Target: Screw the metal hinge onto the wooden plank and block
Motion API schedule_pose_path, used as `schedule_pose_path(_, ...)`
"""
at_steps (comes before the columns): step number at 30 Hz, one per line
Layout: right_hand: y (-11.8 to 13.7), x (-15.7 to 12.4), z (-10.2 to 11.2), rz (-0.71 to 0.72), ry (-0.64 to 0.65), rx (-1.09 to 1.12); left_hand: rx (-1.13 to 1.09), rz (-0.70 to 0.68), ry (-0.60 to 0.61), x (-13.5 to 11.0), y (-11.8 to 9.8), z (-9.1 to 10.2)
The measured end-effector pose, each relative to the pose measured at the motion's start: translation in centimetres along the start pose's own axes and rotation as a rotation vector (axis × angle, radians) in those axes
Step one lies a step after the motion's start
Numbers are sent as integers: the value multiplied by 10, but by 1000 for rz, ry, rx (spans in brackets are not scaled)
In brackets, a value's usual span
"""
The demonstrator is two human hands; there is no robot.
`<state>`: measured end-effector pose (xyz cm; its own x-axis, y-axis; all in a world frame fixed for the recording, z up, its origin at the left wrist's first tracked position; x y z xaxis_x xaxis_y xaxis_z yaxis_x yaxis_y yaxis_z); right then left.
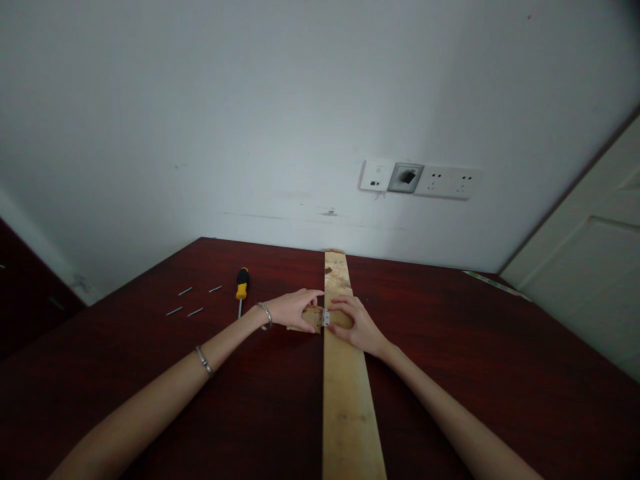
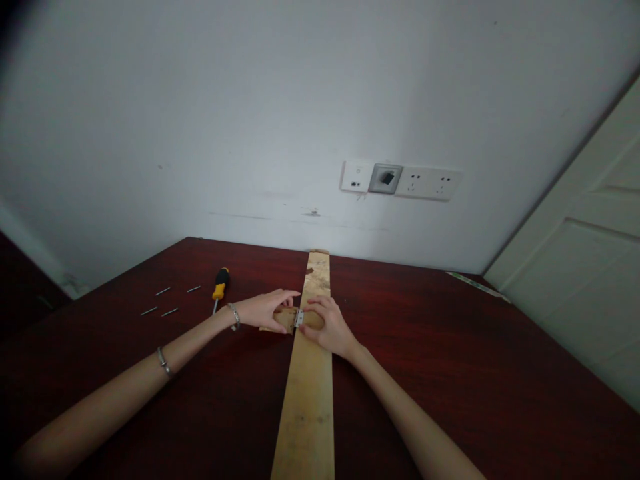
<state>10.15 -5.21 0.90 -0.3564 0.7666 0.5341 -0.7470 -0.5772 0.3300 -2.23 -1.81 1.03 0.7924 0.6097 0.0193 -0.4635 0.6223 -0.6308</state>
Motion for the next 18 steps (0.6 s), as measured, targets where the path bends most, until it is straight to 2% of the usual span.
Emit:
schedule_pose_path(6,0,0,0,-2,5,0,-9,-29,-7,0,-1,0)
schedule_pose_path(12,0,0,0,-3,0,2,3,6,-15,-1,-2,3)
schedule_pose_path(18,0,0,1,4,-17,8,-7,-47,-35,-1,-5,5)
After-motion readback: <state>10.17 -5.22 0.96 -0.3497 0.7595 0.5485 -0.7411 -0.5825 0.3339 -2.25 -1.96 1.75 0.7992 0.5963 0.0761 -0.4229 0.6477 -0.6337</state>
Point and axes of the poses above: each hand's wrist, its own x-axis towards the middle knuckle, its own z-axis out of the back of the hand, y = z × x, the point moved 9 cm from there along x, towards the middle knuckle, and after that the axes turned 15 degrees about -x, right-handed, at the moved point
